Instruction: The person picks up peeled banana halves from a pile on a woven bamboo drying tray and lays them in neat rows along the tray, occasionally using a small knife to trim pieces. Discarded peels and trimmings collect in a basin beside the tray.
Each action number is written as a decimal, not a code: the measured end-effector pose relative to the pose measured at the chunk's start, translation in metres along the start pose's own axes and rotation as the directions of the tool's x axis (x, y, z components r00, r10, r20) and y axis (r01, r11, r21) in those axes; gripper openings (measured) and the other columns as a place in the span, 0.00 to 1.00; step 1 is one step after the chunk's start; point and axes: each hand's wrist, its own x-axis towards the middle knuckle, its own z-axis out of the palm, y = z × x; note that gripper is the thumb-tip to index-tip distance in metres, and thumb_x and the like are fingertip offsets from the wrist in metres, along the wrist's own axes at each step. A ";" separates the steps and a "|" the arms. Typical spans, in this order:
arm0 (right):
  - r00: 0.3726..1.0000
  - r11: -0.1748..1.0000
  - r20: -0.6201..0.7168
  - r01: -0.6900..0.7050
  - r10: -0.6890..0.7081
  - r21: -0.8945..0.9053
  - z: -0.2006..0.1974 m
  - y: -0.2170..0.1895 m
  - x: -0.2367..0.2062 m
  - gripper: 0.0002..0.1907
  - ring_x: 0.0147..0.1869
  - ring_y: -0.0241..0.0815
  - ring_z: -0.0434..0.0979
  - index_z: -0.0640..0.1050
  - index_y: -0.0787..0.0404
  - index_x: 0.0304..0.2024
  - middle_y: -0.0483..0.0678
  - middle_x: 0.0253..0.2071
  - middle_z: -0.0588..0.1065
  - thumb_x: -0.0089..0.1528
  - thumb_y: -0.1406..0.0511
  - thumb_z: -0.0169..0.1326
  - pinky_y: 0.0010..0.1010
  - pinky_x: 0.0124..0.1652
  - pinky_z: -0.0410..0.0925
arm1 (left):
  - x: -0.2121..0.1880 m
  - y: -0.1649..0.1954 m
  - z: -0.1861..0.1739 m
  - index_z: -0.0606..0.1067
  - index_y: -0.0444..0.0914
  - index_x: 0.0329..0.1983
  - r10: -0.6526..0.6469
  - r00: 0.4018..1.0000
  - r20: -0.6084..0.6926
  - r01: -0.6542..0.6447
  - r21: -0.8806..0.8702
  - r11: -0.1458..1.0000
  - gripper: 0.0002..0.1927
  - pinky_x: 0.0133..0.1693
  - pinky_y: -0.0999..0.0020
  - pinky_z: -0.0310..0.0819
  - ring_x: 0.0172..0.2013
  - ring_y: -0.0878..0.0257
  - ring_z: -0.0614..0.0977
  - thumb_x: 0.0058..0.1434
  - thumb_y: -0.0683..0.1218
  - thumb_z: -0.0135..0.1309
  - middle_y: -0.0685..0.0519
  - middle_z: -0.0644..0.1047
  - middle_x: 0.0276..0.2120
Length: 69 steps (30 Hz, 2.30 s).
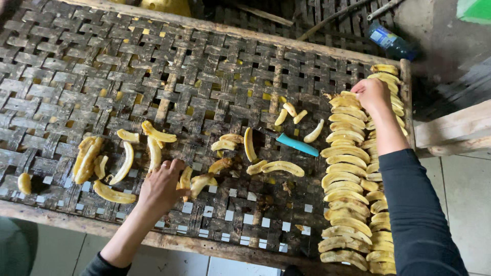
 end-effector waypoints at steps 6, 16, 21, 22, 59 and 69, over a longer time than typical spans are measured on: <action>0.953 0.955 0.121 0.260 -0.278 0.141 0.011 -0.063 -0.016 0.07 0.44 0.41 0.82 0.83 0.57 0.44 0.49 0.41 0.82 0.63 0.69 0.60 0.33 0.45 0.74 | -0.005 -0.007 -0.002 0.64 0.43 0.59 -0.016 0.999 -0.042 0.020 0.096 0.995 0.45 0.43 0.49 0.76 0.56 0.39 0.70 0.41 0.57 0.75 0.44 0.67 0.57; 0.626 0.774 0.508 0.619 -0.591 0.137 0.015 -0.139 -0.046 0.14 0.41 0.43 0.74 0.76 0.61 0.33 0.46 0.35 0.73 0.51 0.65 0.68 0.37 0.43 0.69 | -0.008 -0.019 -0.026 0.73 0.47 0.47 0.092 0.996 -0.016 -0.090 0.129 0.988 0.31 0.52 0.50 0.67 0.54 0.51 0.74 0.40 0.53 0.73 0.57 0.77 0.45; 0.740 0.914 0.588 0.406 -0.327 -0.003 0.019 -0.133 -0.045 0.12 0.34 0.43 0.71 0.74 0.58 0.45 0.48 0.31 0.73 0.59 0.68 0.58 0.39 0.36 0.66 | -0.008 -0.019 -0.034 0.80 0.53 0.47 0.085 0.996 -0.009 -0.082 0.179 0.980 0.22 0.54 0.54 0.64 0.52 0.58 0.75 0.47 0.54 0.69 0.61 0.81 0.41; 0.755 0.935 0.613 0.346 -0.231 -0.075 0.017 -0.130 -0.041 0.12 0.33 0.44 0.71 0.74 0.56 0.48 0.49 0.31 0.74 0.62 0.68 0.57 0.39 0.35 0.65 | -0.008 -0.020 -0.035 0.81 0.53 0.45 0.052 0.999 -0.005 -0.050 0.192 0.980 0.18 0.56 0.54 0.63 0.52 0.59 0.75 0.50 0.55 0.67 0.62 0.81 0.41; 0.992 0.714 -0.025 0.107 -0.124 0.692 0.002 -0.048 -0.004 0.07 0.48 0.33 0.80 0.79 0.67 0.49 0.47 0.47 0.79 0.68 0.72 0.54 0.28 0.48 0.78 | 0.013 0.040 0.009 0.69 0.33 0.53 0.038 0.990 -0.134 -0.054 -0.112 0.992 0.31 0.48 0.56 0.76 0.48 0.53 0.77 0.60 0.61 0.61 0.45 0.75 0.46; 0.979 0.777 0.070 0.109 -0.193 0.620 0.003 0.015 0.025 0.06 0.51 0.32 0.79 0.79 0.66 0.48 0.47 0.49 0.80 0.69 0.72 0.55 0.23 0.50 0.72 | -0.041 -0.004 0.010 0.70 0.41 0.54 -0.069 0.996 -0.050 0.063 -0.122 0.990 0.32 0.49 0.54 0.72 0.50 0.49 0.75 0.50 0.56 0.68 0.47 0.72 0.46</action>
